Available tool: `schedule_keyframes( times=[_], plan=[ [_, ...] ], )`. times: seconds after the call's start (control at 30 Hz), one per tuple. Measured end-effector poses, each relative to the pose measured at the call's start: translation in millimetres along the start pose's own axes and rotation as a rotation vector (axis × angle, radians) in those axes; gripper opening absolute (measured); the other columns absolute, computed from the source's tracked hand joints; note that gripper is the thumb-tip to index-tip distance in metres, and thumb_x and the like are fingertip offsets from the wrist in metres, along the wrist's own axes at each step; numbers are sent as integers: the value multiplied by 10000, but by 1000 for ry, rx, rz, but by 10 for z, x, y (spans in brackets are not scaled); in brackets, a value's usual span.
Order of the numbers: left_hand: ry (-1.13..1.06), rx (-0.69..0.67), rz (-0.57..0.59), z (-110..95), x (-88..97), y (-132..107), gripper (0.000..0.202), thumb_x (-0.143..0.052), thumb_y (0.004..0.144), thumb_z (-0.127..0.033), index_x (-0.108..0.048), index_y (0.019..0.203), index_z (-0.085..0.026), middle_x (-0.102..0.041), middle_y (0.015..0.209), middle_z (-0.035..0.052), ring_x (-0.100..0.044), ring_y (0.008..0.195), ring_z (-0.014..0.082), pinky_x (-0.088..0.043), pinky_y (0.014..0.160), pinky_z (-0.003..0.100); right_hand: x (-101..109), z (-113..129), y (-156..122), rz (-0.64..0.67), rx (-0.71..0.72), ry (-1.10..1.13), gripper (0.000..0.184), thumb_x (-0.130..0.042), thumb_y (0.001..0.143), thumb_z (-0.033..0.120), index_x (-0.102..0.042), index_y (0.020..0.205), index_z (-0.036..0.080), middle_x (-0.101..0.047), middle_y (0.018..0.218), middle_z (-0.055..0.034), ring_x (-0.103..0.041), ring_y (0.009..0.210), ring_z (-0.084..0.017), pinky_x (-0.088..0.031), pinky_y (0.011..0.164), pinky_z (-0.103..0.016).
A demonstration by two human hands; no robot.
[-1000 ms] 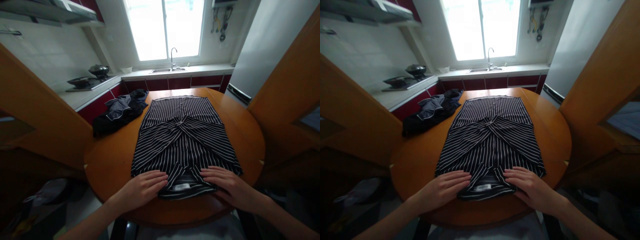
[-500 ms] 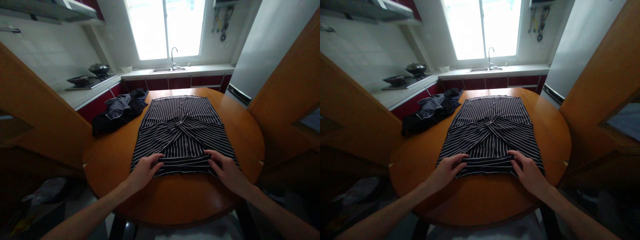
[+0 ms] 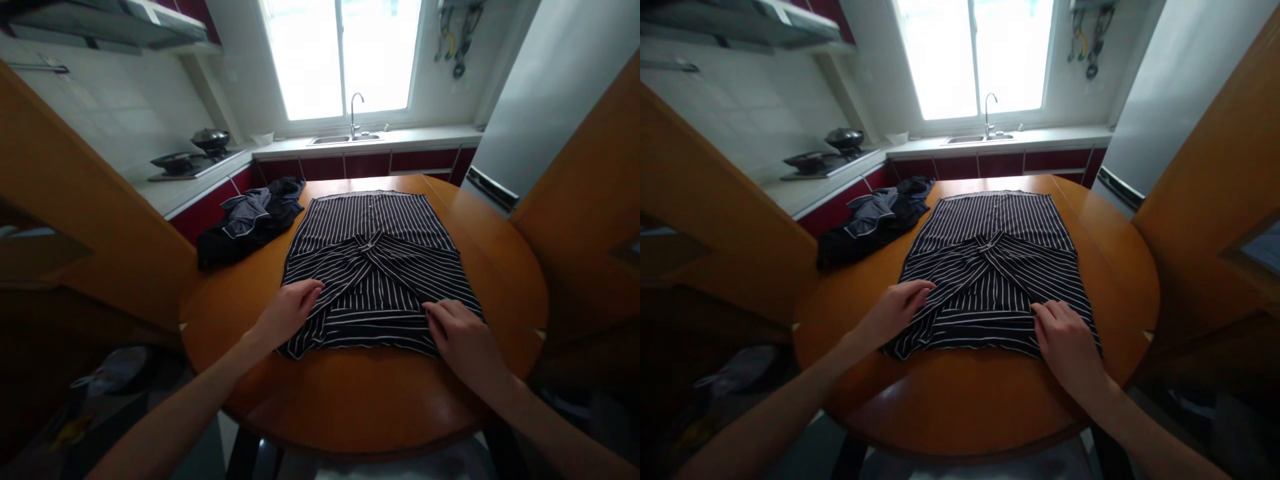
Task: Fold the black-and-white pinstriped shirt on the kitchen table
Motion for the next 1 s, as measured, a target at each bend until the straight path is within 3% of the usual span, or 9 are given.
schedule_keyframes(
  times=[0.1, 0.2, 0.3, 0.47, 0.63, 0.77, 1.0],
  plan=[
    [23, 56, 114, 9, 59, -233, 348, -539, 991, -436, -678, 1215, -209, -707, 835, 14, -650, 720, 173, -480, 680, 264, 131, 125, -75, -76, 75, 104, 261, -499, 972, 176, -686, 1151, 207, -700, 1102, -109, -645, 1034, -283, -536, 926, -463],
    [23, 63, 271, 29, -65, -520, 487, -704, 878, -417, -618, 1333, -268, -708, 910, -1, -653, 777, 179, -484, 692, 259, 143, 322, -231, -56, 188, 267, 313, -477, 970, 128, -678, 1187, 228, -684, 1186, -101, -622, 1139, -268, -532, 987, -453],
    [-48, 79, 261, 99, -194, -663, 420, -612, 918, -321, -604, 1333, -256, -704, 923, 5, -649, 782, 170, -497, 720, 260, 64, 492, -401, 10, 254, 338, 383, -448, 963, 80, -662, 1247, 221, -664, 1285, -96, -590, 1241, -254, -530, 1040, -442],
    [-98, 148, 103, 252, -215, -589, 352, -478, 988, -367, -604, 1270, -200, -666, 779, -7, -638, 700, 171, -491, 685, 260, -55, 570, -503, 149, 290, 285, 489, -439, 991, 119, -524, 1467, 192, -504, 1537, -92, -409, 1460, -254, -428, 1179, -465],
    [22, 168, 157, 334, -251, -512, 343, -490, 981, -402, -643, 1226, -216, -711, 797, 22, -687, 708, 209, -491, 666, 279, -93, 430, -486, 280, 242, 206, 647, -476, 1014, 238, -258, 1619, 180, -306, 1656, -93, -258, 1533, -255, -329, 1235, -491],
    [64, 179, 208, 307, -265, -499, 350, -508, 970, -392, -625, 1249, -217, -747, 892, 56, -712, 772, 233, -497, 697, 300, -107, 357, -499, 323, 240, 193, 680, -502, 1018, 297, -221, 1629, 198, -283, 1661, -90, -236, 1537, -252, -301, 1246, -488],
    [18, 202, 223, 410, -126, -540, 421, -613, 903, -436, -638, 1263, -218, -682, 725, -15, -647, 644, 187, -470, 619, 269, -121, 268, -548, 329, 258, 184, 732, -528, 1009, 326, -167, 1639, 234, -260, 1666, -82, -253, 1530, -251, -312, 1239, -480]
  ],
)
Point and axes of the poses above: each hand's wrist, its own y-axis towards the middle knuckle, its own x-axis out of the back of the hand, z = x × y, the point moved 6 cm from there along y, towards the middle knuckle
